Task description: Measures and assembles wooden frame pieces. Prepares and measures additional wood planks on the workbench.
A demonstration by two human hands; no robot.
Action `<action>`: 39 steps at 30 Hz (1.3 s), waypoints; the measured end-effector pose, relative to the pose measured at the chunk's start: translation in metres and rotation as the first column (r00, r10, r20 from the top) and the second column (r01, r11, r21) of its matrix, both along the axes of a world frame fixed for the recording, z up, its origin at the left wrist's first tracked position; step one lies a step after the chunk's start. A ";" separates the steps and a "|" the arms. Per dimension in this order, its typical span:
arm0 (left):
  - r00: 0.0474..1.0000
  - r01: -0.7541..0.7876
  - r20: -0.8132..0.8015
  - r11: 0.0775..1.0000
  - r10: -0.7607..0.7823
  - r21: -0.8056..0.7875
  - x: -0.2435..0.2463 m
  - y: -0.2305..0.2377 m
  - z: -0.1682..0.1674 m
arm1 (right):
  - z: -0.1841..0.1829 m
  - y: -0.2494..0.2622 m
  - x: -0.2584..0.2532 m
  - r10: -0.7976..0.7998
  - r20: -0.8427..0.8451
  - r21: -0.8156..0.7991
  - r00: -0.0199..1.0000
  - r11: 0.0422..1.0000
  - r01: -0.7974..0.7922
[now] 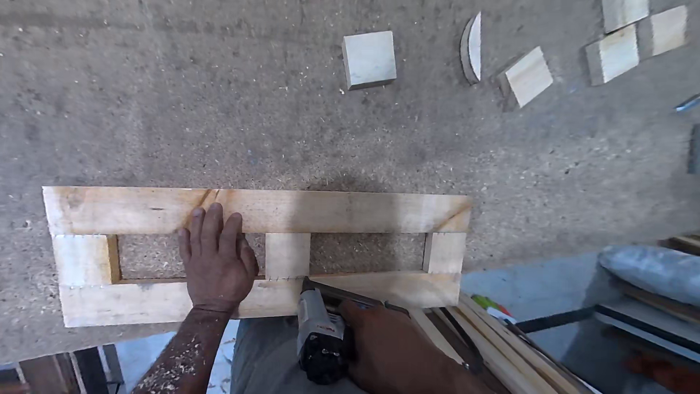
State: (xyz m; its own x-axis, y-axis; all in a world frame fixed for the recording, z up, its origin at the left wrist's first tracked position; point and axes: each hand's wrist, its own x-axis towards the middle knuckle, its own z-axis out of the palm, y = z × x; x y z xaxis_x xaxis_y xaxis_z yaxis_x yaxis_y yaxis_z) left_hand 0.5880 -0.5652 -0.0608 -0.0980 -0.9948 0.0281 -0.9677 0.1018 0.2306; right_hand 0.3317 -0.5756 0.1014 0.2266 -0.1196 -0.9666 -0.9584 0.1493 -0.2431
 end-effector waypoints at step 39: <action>0.999 -0.019 0.024 0.998 0.021 -0.059 -0.002 -0.005 0.003 | -0.002 -0.080 0.029 -0.031 0.006 -0.020 0.999 0.999 0.031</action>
State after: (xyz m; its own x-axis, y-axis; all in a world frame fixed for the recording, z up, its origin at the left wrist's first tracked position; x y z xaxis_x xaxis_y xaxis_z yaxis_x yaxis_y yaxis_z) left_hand 0.5859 -0.5703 -0.0582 -0.0793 -0.9933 0.0846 -0.9750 0.0949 0.2010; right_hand 0.3611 -0.6554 0.0996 0.2275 -0.1464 -0.9627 -0.9521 0.1740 -0.2514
